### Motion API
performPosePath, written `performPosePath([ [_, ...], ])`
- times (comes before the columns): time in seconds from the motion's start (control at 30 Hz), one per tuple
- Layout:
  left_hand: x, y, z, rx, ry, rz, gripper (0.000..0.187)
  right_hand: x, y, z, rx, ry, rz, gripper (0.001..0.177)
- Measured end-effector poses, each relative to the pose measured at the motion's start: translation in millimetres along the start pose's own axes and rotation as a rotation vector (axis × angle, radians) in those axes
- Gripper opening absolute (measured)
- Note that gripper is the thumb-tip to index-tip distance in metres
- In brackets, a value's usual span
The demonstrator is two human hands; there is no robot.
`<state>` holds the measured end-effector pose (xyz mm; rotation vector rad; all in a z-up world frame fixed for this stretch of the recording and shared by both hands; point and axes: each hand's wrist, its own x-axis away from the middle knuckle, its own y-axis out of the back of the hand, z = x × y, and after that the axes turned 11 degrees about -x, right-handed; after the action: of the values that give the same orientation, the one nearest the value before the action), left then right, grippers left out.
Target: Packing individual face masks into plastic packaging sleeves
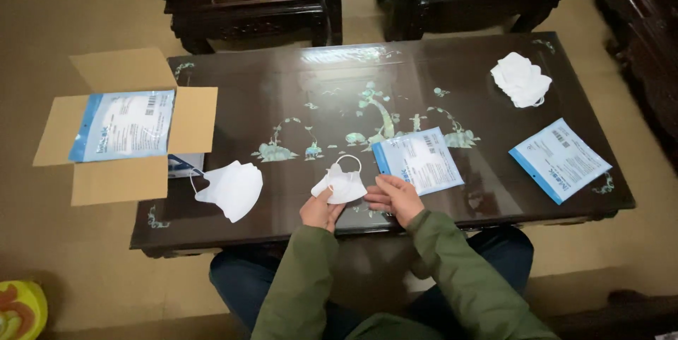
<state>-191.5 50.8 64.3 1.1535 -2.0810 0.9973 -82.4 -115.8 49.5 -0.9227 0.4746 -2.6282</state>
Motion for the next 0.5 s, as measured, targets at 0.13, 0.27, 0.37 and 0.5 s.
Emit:
performPosePath([
  [0.13, -12, 0, 3, -0.012, 0.004, -0.007, 0.067, 8, -10, 0, -0.130, -0.170, 0.071, 0.050],
  [0.27, -30, 14, 23, -0.271, -0.060, -0.056, 0.066, -1, -1, -12, -0.072, -0.162, 0.109, 0.056],
  [0.37, -12, 9, 23, -0.335, -0.057, -0.026, 0.065, -26, 13, -32, 0.127, -0.088, 0.140, 0.060],
  [0.5, -32, 22, 48, -0.410, -0.053, -0.036, 0.057, -87, 36, -72, 0.281, -0.042, -0.132, 0.033],
])
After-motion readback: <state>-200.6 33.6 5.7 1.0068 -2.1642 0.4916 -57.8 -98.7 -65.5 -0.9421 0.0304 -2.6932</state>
